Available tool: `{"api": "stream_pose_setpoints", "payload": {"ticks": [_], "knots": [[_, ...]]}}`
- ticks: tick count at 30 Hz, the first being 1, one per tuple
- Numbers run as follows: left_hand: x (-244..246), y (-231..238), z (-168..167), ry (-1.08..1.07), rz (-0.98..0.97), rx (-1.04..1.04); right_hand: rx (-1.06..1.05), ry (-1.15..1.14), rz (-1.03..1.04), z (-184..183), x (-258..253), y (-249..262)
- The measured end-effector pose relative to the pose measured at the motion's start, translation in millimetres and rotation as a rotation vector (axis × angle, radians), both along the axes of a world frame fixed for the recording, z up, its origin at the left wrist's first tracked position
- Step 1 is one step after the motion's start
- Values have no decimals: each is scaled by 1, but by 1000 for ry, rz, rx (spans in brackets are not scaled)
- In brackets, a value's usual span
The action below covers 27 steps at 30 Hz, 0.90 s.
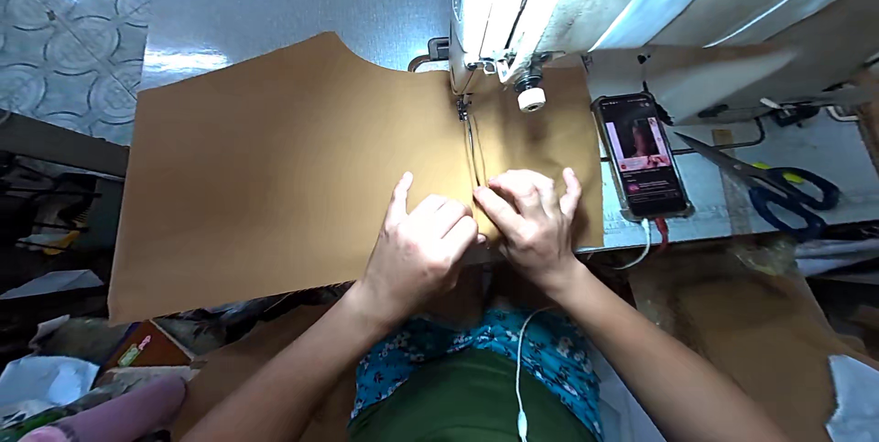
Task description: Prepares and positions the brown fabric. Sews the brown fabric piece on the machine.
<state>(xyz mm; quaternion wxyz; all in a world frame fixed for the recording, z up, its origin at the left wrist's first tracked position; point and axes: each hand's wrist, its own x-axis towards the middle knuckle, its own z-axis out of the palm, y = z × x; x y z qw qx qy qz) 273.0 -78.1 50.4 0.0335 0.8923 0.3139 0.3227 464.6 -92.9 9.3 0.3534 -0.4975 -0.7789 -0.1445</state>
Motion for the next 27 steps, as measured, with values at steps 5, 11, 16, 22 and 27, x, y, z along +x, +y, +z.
{"api": "stream_pose_setpoints", "payload": {"ticks": [5, 11, 16, 22, 27], "knots": [[0, 2, 15, -61, 24, 15, 127, 6, 48, 13, 0, 21], [-4, 17, 30, -12, 69, -239, 121, -102, 80, 18, 10, 23], [9, 61, 10, -235, 207, -340, 66, -195, 152, 12, 15, 19], [18, 73, -34, 139, 64, -457, -211, -259, 202, 7, 10, 7], [10, 43, -38, 157, -15, -338, -334, -108, 196, 2, 8, -8]]}}
